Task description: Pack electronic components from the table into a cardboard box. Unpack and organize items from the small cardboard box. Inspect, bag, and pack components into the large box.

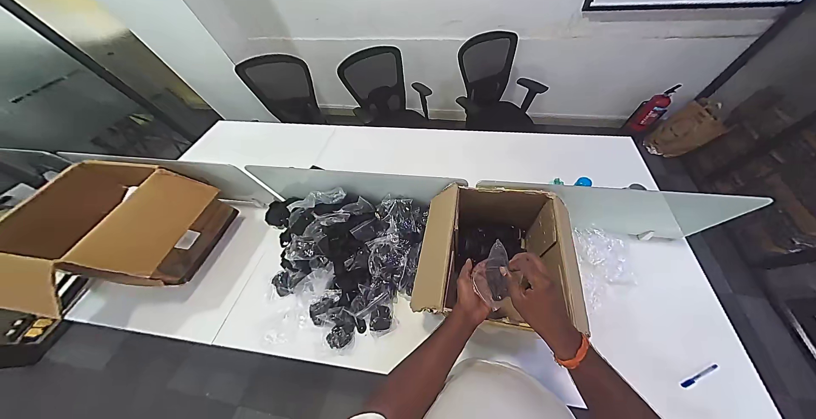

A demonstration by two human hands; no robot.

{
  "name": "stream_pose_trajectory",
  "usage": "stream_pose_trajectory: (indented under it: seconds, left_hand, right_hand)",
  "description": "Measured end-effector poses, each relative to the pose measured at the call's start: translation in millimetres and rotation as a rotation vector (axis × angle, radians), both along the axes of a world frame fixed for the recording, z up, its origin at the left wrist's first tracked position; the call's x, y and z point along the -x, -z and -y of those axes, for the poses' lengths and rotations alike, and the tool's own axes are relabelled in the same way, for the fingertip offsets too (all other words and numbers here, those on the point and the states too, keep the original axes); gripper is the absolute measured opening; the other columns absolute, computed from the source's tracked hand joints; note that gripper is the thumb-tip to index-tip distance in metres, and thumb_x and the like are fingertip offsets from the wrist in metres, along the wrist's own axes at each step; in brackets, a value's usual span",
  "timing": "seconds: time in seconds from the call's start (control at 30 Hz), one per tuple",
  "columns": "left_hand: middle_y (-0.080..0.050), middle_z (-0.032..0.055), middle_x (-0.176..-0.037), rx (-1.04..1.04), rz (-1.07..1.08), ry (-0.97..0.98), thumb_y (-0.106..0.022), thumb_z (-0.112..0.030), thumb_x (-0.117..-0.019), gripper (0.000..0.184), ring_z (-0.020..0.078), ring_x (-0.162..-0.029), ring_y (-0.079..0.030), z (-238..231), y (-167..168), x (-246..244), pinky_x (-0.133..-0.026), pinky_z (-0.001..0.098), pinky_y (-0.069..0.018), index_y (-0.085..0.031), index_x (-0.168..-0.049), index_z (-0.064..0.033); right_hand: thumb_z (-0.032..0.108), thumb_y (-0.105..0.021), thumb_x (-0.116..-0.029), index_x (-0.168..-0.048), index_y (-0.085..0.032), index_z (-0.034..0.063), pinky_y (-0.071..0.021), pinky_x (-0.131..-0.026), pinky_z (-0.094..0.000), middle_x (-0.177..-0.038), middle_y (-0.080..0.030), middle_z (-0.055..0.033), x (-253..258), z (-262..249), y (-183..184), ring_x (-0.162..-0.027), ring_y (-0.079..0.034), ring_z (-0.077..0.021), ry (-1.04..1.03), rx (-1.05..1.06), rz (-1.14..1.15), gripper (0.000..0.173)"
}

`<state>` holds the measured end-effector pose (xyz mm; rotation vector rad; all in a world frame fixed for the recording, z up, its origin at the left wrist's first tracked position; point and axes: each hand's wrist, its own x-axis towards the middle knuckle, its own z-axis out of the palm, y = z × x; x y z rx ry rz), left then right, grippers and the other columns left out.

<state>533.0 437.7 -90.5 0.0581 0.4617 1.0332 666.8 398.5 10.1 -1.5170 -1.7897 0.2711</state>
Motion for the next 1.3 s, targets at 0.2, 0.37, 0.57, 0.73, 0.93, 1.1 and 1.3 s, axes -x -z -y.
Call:
stream_pose_trajectory:
  seconds: [0.2,0.37,0.57,0.73,0.93,1.1,1.3]
  left_hand:
    - [-0.071,0.0146,-0.104,0.026,-0.014,-0.021,-0.019,-0.057,-0.1076,0.067,0.0268,-0.095,-0.071,0,-1,-2,-0.082,0.0454,-0.0597,-0.062,-0.12,-0.0062]
    - [-0.072,0.0159,-0.106,0.013,-0.016,0.01,-0.022,-0.057,-0.1074,0.068,0.0273,-0.098,-0.071,1,-1,-1,-0.085,0.046,-0.0594,-0.063,-0.12,-0.0051]
    - [-0.069,0.0175,-0.119,0.035,-0.086,0.094,-0.03,-0.057,-0.1065,0.062,0.0327,-0.107,-0.068,3,-2,1,-0.085,0.052,-0.0584,-0.059,-0.133,-0.0088]
    - [-0.071,0.0151,-0.109,-0.024,-0.083,0.087,-0.03,-0.054,-0.1078,0.057,0.0254,-0.091,-0.071,3,-1,3,-0.069,0.0388,-0.06,-0.063,-0.124,-0.0101]
    - [-0.071,0.0174,-0.111,0.004,0.014,0.104,-0.034,-0.056,-0.1051,0.057,0.0291,-0.091,-0.073,9,-7,9,-0.067,0.0413,-0.0613,-0.063,-0.122,-0.0104]
    - [-0.07,0.0194,-0.109,0.085,-0.031,0.07,-0.038,-0.057,-0.1042,0.057,0.0309,-0.086,-0.072,8,-8,9,-0.063,0.0423,-0.0611,-0.06,-0.125,-0.0091]
    - [-0.071,0.0225,-0.106,0.038,-0.011,0.096,-0.034,-0.063,-0.1033,0.065,0.0327,-0.083,-0.073,8,-10,10,-0.059,0.0387,-0.061,-0.06,-0.123,-0.0072]
  right_hand:
    - [0.026,-0.063,-0.0986,-0.098,-0.074,0.0099,-0.0604,-0.072,-0.0297,-0.113,-0.07,-0.008,3,-5,0,-0.091,-0.07,-0.013,-0.022,-0.071,0.009,0.02]
    - [0.026,-0.064,-0.0991,-0.097,-0.073,0.0075,-0.0599,-0.073,-0.0258,-0.113,-0.07,-0.009,3,-7,-2,-0.092,-0.07,-0.0114,-0.045,-0.135,-0.017,0.021]
    - [0.024,-0.064,-0.1,-0.099,-0.073,0.0051,-0.0594,-0.074,-0.0239,-0.11,-0.07,-0.0094,-1,-15,-3,-0.089,-0.068,-0.0095,-0.035,-0.186,-0.08,0.021]
    - [0.021,-0.064,-0.0995,-0.099,-0.072,0.0036,-0.0594,-0.077,-0.0247,-0.104,-0.07,-0.0088,-6,-19,-7,-0.09,-0.068,-0.0103,-0.036,-0.214,-0.16,0.019]
    - [0.01,-0.063,-0.0985,-0.1,-0.063,0.0004,-0.0565,-0.05,-0.027,-0.084,-0.065,-0.0036,-21,-24,-13,-0.059,-0.062,-0.0098,0.054,-0.097,-0.664,0.009]
    - [0.01,-0.061,-0.0996,-0.1,-0.061,0.0017,-0.057,-0.047,-0.029,-0.085,-0.066,-0.0053,-37,-23,-16,-0.056,-0.062,-0.0133,0.168,-0.074,-0.789,0.008]
    - [0.01,-0.056,-0.1026,-0.097,-0.056,0.0031,-0.057,-0.047,-0.0287,-0.072,-0.062,-0.0024,-53,-23,-6,-0.05,-0.06,-0.0121,0.265,-0.009,-0.908,0.009]
